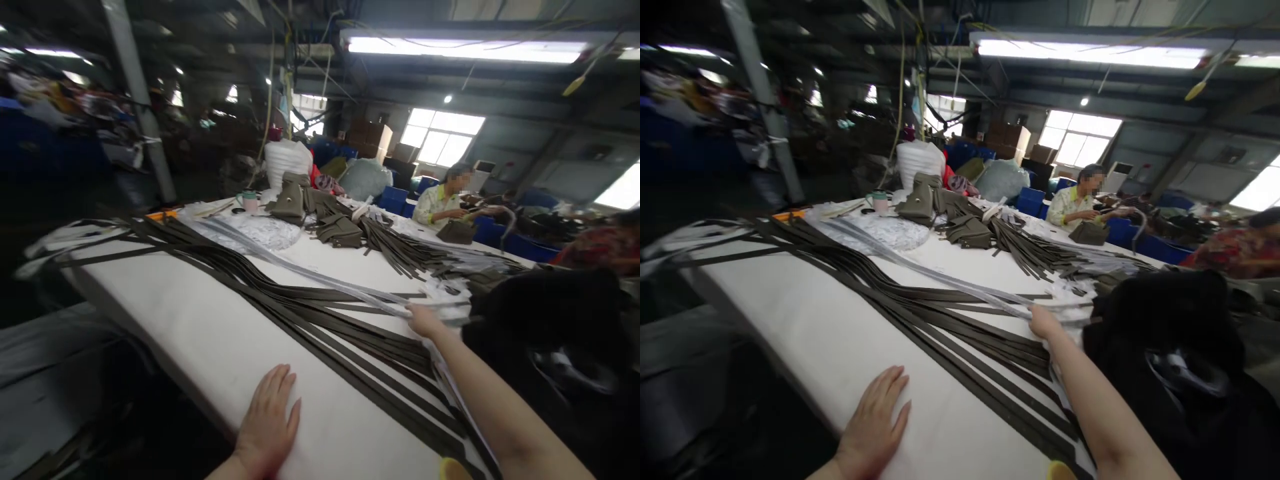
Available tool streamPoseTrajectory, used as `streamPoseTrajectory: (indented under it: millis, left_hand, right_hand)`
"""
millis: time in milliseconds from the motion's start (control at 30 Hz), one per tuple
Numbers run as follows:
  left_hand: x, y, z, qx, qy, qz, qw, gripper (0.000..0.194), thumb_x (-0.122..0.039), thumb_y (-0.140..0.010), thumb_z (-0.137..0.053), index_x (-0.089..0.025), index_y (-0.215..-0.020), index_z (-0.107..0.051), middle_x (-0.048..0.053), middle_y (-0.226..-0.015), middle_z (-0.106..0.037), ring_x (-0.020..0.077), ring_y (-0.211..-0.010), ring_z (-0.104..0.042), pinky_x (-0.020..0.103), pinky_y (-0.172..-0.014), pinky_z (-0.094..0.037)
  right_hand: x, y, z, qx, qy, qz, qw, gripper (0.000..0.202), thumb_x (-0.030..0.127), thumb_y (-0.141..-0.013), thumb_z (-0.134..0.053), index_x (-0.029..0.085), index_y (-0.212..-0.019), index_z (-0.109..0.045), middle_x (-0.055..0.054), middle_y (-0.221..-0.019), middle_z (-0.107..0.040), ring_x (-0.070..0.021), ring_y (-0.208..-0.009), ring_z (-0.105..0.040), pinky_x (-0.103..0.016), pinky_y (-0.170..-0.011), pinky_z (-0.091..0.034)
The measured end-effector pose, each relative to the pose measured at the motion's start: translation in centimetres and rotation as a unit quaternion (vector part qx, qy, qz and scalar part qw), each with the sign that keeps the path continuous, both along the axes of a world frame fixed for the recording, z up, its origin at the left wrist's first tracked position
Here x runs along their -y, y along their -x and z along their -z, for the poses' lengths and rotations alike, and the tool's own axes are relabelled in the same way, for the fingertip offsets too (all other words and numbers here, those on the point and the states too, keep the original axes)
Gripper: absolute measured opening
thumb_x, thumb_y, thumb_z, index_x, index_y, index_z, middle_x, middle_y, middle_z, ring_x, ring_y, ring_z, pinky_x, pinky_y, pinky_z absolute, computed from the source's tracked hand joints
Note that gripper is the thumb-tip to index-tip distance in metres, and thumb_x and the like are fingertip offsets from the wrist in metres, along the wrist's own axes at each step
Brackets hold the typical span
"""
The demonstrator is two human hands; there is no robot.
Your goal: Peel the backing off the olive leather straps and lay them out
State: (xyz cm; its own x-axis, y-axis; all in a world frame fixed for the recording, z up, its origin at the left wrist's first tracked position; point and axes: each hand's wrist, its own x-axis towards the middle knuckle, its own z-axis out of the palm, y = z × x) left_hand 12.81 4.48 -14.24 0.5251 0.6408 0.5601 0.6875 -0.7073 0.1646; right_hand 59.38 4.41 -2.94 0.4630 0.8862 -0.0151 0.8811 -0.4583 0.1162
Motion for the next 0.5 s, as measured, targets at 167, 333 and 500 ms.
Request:
streamPoseTrajectory:
  millis: [167,333,500]
  left_hand:
    - [0.5,0.2,0.3,-0.023,0.057,0.006,0.998,0.046,-0.032,-0.087,-0.053,-0.018,-0.13,-0.058,0.012,-0.14,-0.056,0.0298,-0.128,-0.051,0.046,-0.11,-0.042]
    - [1.0,-0.1,-0.6,-0.027,0.147,0.003,0.989,0.05,-0.036,-0.087,-0.053,-0.016,-0.133,-0.057,0.014,-0.145,-0.052,0.0328,-0.134,-0.046,0.048,-0.113,-0.04]
    - [1.4,-0.5,-2.4,-0.021,0.236,0.0,0.972,0.054,-0.04,-0.089,-0.049,-0.013,-0.136,-0.055,0.016,-0.149,-0.046,0.0349,-0.139,-0.039,0.051,-0.117,-0.032]
  right_hand:
    - [-1.6,1.6,3.8,0.025,0.008,-0.027,0.999,0.04,0.0,-0.082,-0.038,0.009,-0.1,-0.072,-0.022,-0.104,-0.071,-0.0312,-0.102,-0.068,-0.039,-0.088,-0.046]
    - [-0.8,-0.9,3.3,0.045,0.001,-0.043,0.998,0.041,0.009,-0.088,-0.032,0.02,-0.086,-0.071,-0.021,-0.099,-0.07,-0.0332,-0.094,-0.07,-0.043,-0.082,-0.048]
    - [1.3,-2.3,0.2,-0.036,0.004,-0.052,0.998,0.02,0.032,-0.085,-0.049,0.028,-0.078,-0.068,-0.015,-0.087,-0.074,-0.0353,-0.088,-0.07,-0.044,-0.078,-0.048]
